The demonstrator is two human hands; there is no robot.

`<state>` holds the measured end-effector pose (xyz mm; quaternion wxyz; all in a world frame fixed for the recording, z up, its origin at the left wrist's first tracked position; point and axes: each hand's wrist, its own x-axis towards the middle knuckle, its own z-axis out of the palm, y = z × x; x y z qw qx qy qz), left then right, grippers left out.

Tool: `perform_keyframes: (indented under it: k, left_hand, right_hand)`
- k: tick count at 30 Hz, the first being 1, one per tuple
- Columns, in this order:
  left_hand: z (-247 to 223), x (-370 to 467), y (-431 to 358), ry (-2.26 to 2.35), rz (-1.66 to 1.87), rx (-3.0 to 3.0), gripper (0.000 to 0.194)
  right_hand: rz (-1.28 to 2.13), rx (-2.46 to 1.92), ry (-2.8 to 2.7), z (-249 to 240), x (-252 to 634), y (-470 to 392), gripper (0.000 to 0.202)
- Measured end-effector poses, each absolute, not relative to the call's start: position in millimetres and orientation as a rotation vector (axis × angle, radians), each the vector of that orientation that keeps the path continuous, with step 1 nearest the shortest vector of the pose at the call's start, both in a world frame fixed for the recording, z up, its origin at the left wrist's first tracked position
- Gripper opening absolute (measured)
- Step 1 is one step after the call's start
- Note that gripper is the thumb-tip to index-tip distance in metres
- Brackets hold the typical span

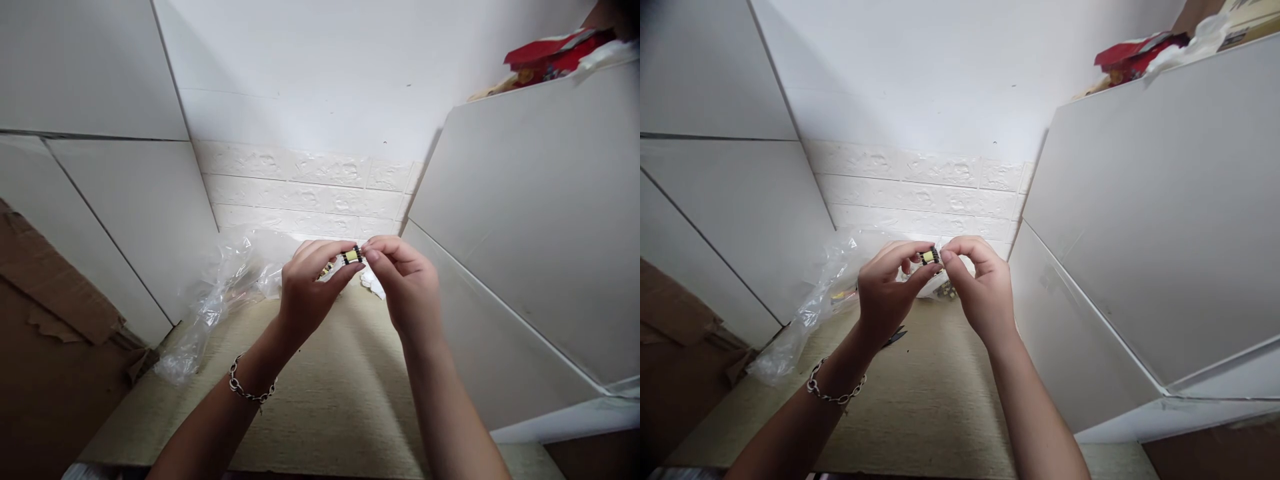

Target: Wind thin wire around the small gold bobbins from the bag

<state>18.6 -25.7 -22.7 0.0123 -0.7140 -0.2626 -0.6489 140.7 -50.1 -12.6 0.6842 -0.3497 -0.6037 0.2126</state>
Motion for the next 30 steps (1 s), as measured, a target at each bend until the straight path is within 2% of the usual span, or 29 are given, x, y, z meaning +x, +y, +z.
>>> perform_keyframes:
  k: [13,21,25,30]
  left_hand:
    - [-24.4,17.9,-22.9,-0.765,-2.003,-2.194,0.02]
    - [-23.5,18.7,-24.8,-0.769,-1.971,-2.206,0.017]
    - [-22.4,20.6,-29.4,-0.885,-2.108,-2.334,0.016]
    - [-23.1,20.5,-29.3,-0.979,-2.494,-2.713,0.022]
  right_hand:
    - [0.404,-0.826,-1.396,-13.2,141.0,-49.7,0.004]
    - [-0.095,-0.932,-1.507,-8.3,141.0,-57.1,0.006]
    - [-0.194,-0.962,-1.523,-8.3,141.1,-58.2,0.006]
    - [-0.301,-0.967,-1.516,-8.2,141.9,-59.7,0.009]
